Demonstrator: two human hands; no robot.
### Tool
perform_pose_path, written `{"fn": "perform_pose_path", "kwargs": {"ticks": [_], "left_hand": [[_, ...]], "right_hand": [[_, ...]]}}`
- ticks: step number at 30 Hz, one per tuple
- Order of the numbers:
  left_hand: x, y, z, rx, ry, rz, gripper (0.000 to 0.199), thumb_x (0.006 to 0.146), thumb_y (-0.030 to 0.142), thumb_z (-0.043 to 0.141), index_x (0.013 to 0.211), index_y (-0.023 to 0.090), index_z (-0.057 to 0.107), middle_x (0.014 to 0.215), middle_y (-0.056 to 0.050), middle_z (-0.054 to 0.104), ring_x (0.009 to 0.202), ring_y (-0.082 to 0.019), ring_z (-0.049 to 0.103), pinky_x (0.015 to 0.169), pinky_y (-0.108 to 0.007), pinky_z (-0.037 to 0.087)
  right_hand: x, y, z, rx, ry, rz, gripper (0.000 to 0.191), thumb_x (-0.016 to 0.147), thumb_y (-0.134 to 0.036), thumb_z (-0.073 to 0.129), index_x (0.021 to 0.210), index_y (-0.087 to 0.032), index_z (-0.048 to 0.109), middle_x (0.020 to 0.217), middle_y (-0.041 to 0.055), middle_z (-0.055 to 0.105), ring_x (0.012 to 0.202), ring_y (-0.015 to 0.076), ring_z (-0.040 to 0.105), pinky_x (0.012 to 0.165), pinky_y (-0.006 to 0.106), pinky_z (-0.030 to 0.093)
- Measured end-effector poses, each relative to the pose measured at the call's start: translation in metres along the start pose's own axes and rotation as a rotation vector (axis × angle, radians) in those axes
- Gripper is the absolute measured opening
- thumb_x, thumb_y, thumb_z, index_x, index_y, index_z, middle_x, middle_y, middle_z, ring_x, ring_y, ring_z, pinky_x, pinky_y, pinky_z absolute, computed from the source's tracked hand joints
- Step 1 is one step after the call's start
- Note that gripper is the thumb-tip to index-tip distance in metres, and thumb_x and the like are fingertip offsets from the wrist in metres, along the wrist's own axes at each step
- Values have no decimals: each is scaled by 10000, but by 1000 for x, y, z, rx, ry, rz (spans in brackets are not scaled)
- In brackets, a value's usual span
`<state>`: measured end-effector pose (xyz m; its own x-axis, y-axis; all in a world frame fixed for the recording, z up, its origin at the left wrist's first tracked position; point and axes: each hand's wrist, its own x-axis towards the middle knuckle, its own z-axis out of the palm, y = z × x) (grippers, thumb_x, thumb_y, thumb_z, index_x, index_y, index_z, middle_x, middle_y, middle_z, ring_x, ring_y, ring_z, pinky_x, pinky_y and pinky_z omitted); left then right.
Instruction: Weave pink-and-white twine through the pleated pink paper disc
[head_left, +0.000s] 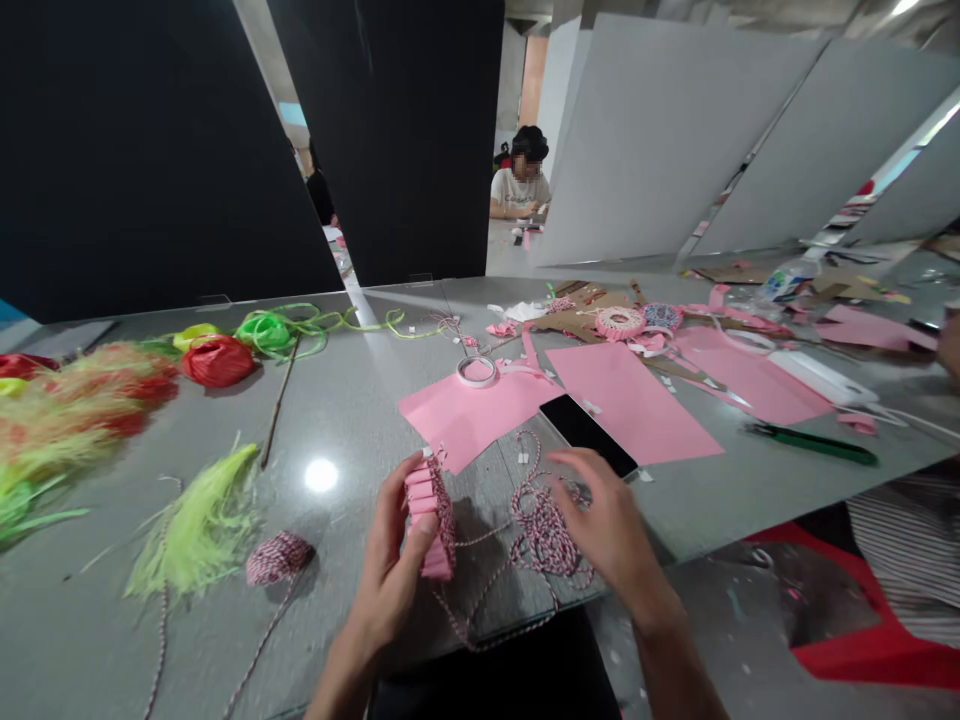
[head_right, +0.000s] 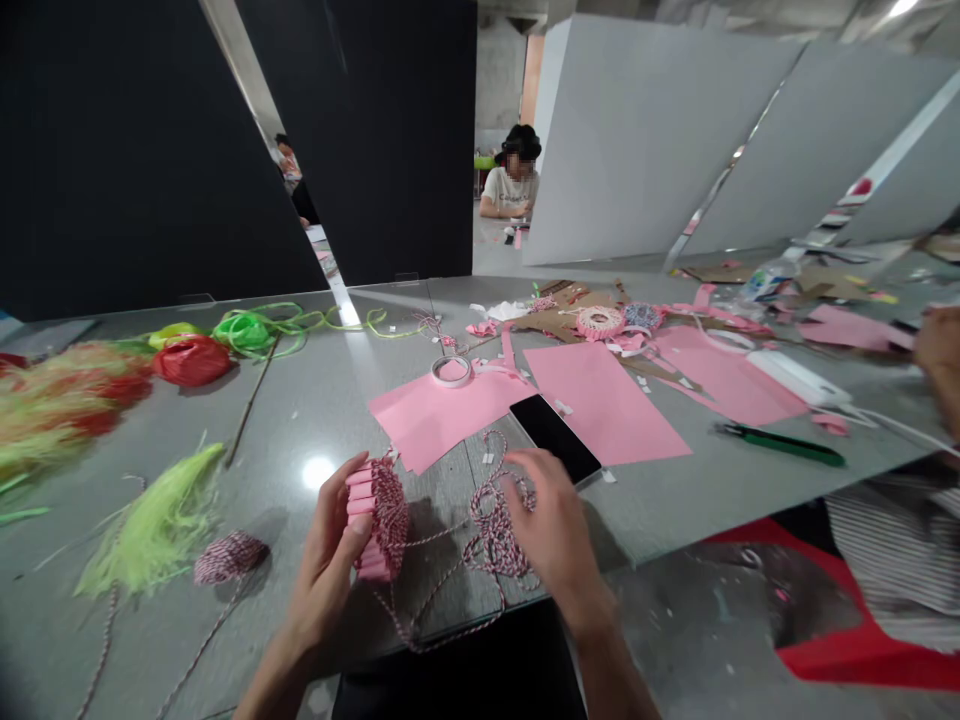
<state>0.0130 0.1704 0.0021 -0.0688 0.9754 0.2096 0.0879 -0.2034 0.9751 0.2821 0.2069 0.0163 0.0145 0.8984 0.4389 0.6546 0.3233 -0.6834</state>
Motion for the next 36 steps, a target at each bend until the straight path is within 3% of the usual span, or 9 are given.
{"fn": "perform_pose_path", "kwargs": {"ticks": [3, 6, 14, 18, 21, 23, 29, 33, 36], "left_hand": [[-1, 1, 2, 11, -15, 15, 470, 1085, 456, 572, 1548, 399, 517, 1634, -51, 524, 1500, -344, 472, 1263, -541, 339], [-2, 0, 3, 17, -19, 46, 483, 1081, 451, 577, 1557, 387, 524, 1646, -60, 523, 1514, -360, 466, 1267, -545, 342], [-3, -3, 1, 17, -24, 36, 489, 1081, 456, 580, 1562, 408, 504, 1660, -52, 514, 1524, -351, 472, 1270, -561, 342], [-3, -5, 1, 58, -35, 70, 506, 1089, 447, 570, 1584, 396, 478, 1660, -47, 506, 1535, -335, 453, 1282, -542, 330], [-2, -6, 1, 61, -38, 77, 494, 1104, 443, 543, 1589, 401, 463, 1649, -40, 515, 1517, -315, 477, 1268, -518, 356], [-1, -5, 1, 64, -33, 82, 487, 1106, 446, 540, 1585, 407, 463, 1645, -37, 523, 1501, -306, 500, 1251, -502, 383], [-1, -1, 1, 92, -6, 60, 477, 1094, 458, 560, 1563, 412, 486, 1650, -37, 533, 1491, -308, 520, 1244, -508, 399], [-2, -5, 1, 65, -14, 79, 497, 1097, 447, 555, 1584, 396, 471, 1639, -48, 540, 1478, -306, 533, 1233, -490, 419], [-2, -7, 1, 69, -18, 88, 494, 1105, 437, 540, 1592, 397, 464, 1634, -43, 542, 1481, -300, 527, 1237, -474, 414]], "right_hand": [[-12, -47, 15, 273, -289, -120, 170, 977, -256, 735, 1147, -249, 741, 1218, 85, 774, 1167, 258, 721, 1055, 414, 565], [-21, -72, 32, 388, -414, -174, 84, 982, -174, 718, 1022, -244, 740, 1073, 37, 784, 1060, 215, 733, 984, 354, 578], [-5, -5, 17, -102, -24, 57, 134, 990, -157, 587, 935, -206, 700, 971, 119, 744, 973, 302, 720, 928, 466, 566], [-10, -41, 17, 188, -250, -113, 161, 981, -200, 710, 1138, -230, 724, 1211, 81, 752, 1177, 245, 702, 1067, 389, 542], [-20, -68, 30, 377, -406, -183, 117, 972, -151, 732, 1049, -239, 733, 1123, 35, 757, 1110, 196, 714, 1017, 320, 553], [-23, -64, 37, 341, -397, -177, 124, 983, -110, 677, 968, -228, 711, 1030, 29, 757, 1028, 198, 720, 952, 321, 564], [-8, -13, 26, -143, 11, 46, 108, 993, -149, 600, 972, -204, 691, 1007, 110, 739, 996, 307, 702, 919, 455, 548], [-10, -44, 22, 188, -236, -140, 135, 981, -180, 706, 1109, -221, 717, 1195, 83, 746, 1155, 250, 699, 1045, 386, 541], [-19, -66, 33, 342, -404, -209, 119, 976, -139, 717, 1041, -238, 721, 1117, 36, 760, 1089, 204, 712, 997, 320, 556]]}}
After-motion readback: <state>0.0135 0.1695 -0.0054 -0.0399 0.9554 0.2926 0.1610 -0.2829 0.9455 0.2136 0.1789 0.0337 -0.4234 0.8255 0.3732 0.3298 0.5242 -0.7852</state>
